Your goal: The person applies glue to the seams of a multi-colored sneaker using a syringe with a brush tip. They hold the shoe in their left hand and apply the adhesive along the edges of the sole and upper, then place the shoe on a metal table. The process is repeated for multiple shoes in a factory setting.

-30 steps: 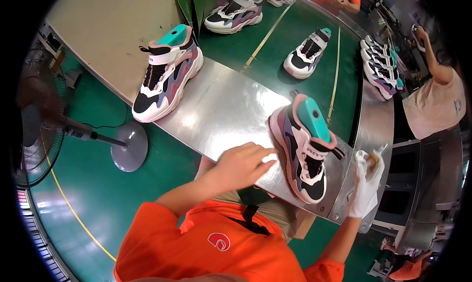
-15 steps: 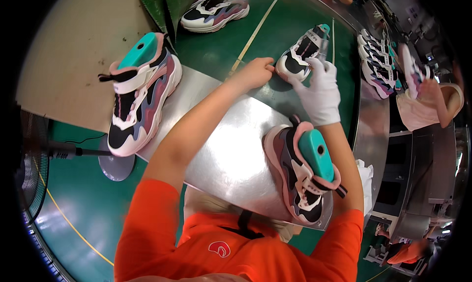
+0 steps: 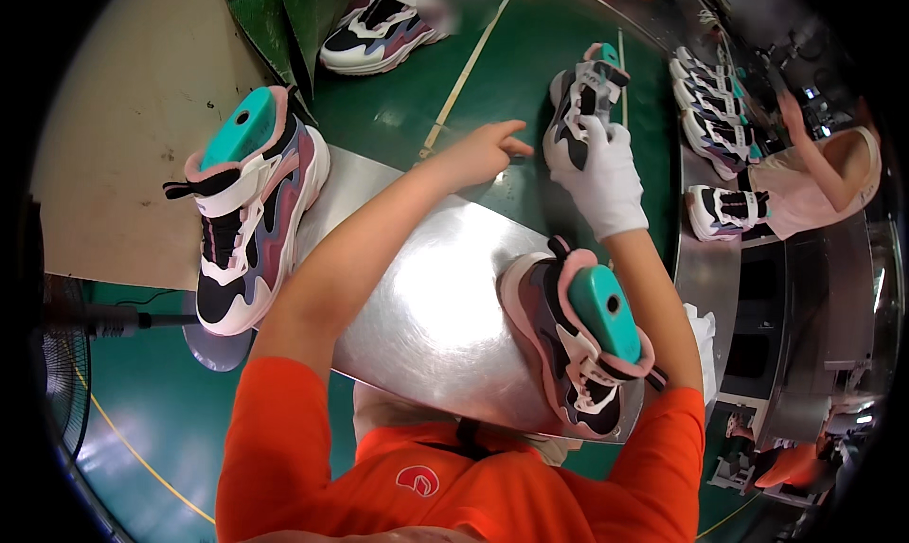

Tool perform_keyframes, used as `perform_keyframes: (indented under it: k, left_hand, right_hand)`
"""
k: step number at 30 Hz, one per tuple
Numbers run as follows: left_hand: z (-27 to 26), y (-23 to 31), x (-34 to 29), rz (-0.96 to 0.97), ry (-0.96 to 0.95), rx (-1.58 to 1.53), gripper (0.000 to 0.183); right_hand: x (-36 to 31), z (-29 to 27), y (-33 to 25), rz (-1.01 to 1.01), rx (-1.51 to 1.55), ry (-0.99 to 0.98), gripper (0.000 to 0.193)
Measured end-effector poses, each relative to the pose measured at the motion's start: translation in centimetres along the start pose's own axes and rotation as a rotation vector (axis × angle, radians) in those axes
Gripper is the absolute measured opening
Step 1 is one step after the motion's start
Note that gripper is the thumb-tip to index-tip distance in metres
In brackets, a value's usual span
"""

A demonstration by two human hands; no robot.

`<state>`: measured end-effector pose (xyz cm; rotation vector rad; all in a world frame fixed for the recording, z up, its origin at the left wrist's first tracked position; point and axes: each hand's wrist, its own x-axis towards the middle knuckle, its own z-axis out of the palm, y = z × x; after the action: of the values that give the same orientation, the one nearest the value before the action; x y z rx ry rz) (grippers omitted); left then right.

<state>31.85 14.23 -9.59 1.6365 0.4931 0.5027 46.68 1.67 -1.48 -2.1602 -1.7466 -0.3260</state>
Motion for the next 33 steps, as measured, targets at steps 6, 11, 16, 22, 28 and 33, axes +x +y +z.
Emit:
perform_keyframes:
  k: [6, 11, 16, 22, 28, 33]
  left_hand:
    - [0.1, 1.1, -0.3, 0.006, -0.004, 0.221, 0.060]
    - [3.4, 10.5, -4.9, 0.271, -0.149, 0.278, 0.051]
    - [8.8, 17.5, -13.0, 0.827, -0.541, 0.913, 0.083]
    - [10.6, 18.0, -15.1, 0.752, -0.407, 1.083, 0.075]
    - [10.5, 17.1, -19.0, 0.903, -0.171, 1.107, 0.066]
    - [10.3, 16.7, -21.7, 0.901, -0.114, 1.138, 0.058]
  right_hand:
    - [-6.6, -6.4, 4.8, -0.076, -0.029, 0.199, 0.081]
    - [-18.1, -13.7, 4.3, 0.413, 0.609, 0.197, 0.083]
    - [-28.3, -18.6, 3.9, 0.732, 0.924, 0.230, 0.068]
    - [-33.1, -19.5, 5.7, 0.985, 0.939, 0.034, 0.058]
    - [-35.8, -17.1, 7.3, 0.752, 0.891, 0.197, 0.066]
    - [-37.1, -15.1, 8.1, 0.769, 0.792, 0.077, 0.069]
